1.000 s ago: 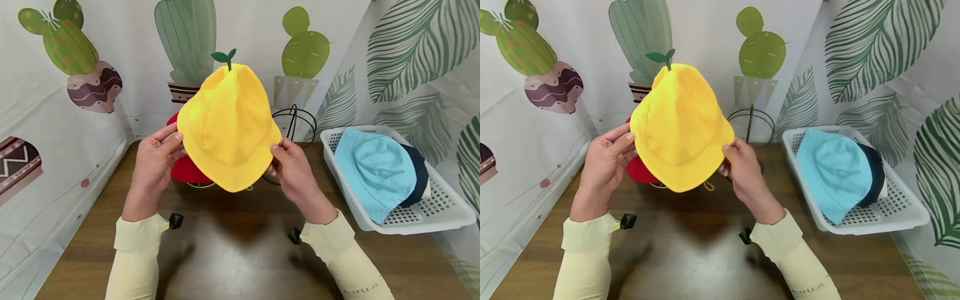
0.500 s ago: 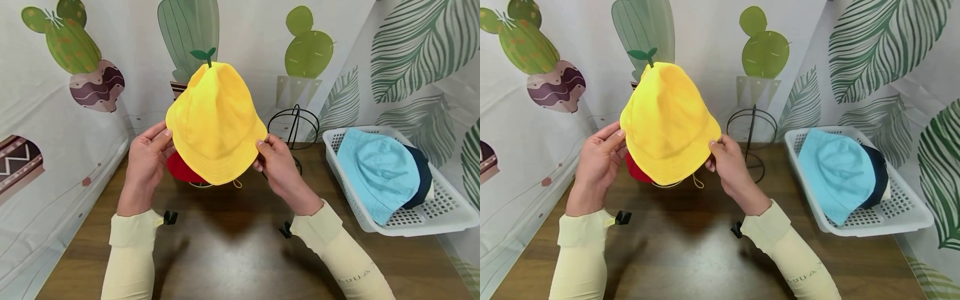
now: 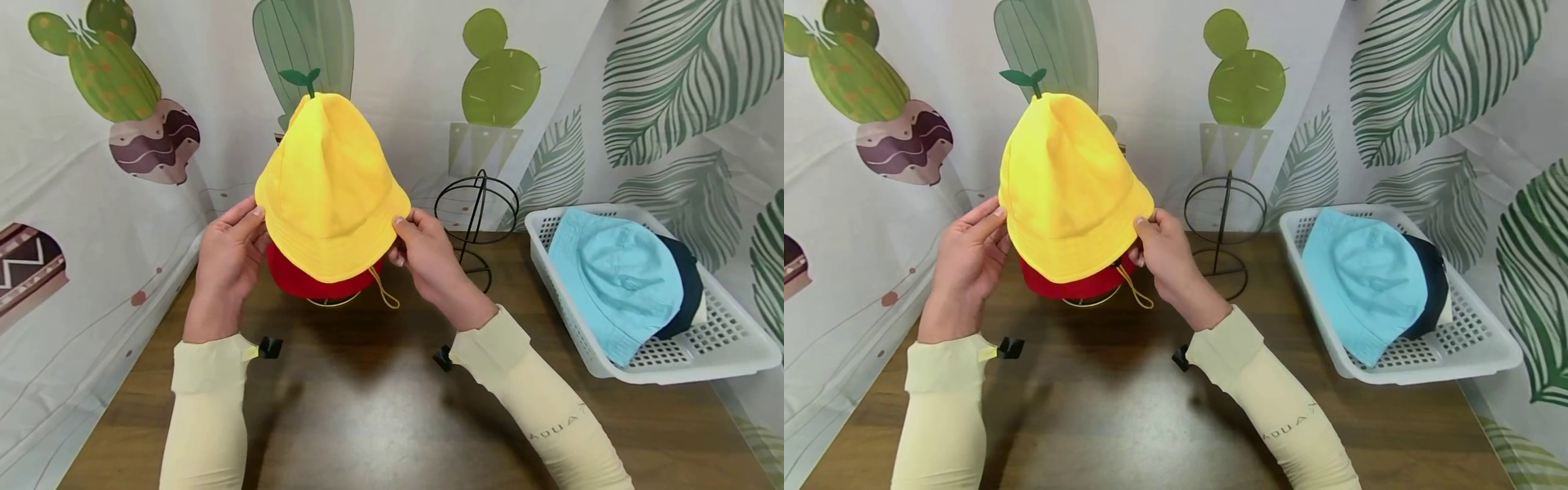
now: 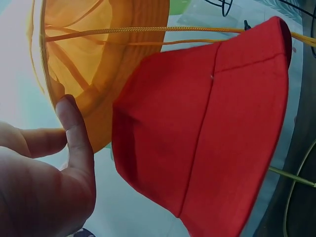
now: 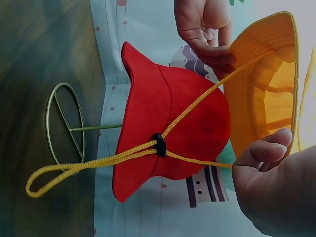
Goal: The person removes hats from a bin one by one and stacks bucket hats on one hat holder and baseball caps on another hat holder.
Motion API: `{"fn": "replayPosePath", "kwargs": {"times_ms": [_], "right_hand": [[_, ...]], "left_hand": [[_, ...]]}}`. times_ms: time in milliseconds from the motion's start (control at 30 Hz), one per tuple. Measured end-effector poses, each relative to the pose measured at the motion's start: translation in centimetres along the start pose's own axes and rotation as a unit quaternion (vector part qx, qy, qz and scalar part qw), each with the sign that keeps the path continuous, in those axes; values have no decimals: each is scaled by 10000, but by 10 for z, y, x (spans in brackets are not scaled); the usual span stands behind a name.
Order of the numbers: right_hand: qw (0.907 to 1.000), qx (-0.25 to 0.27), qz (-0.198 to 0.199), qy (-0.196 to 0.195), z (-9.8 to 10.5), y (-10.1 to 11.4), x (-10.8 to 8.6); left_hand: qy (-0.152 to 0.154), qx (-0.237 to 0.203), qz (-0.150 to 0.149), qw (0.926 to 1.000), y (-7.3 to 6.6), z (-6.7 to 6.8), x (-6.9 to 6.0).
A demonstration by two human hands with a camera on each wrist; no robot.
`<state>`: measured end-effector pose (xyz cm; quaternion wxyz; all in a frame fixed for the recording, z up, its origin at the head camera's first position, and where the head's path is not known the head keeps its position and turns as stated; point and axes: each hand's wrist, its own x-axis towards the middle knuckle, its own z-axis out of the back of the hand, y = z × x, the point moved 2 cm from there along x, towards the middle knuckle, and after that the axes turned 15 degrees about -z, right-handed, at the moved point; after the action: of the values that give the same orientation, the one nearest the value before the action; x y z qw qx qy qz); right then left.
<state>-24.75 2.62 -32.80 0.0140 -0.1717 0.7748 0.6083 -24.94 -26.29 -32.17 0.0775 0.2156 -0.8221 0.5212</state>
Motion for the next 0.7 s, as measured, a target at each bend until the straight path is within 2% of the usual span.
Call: {"fn": "replayPosePath", "kwargs": {"times_ms": [233, 433, 700], "right_hand": [[9999, -12, -124, -54, -8, -3, 12], [9998, -32, -155, -143, -7, -8, 22], [9987, -49, -356, -363, -9, -20, 41]], "left_hand": [[-280, -184, 376, 9987, 4, 11, 8], [-309, -409, 435, 9977, 10, 17, 11], [-598, -719, 691, 9932, 23, 30, 12]]}}
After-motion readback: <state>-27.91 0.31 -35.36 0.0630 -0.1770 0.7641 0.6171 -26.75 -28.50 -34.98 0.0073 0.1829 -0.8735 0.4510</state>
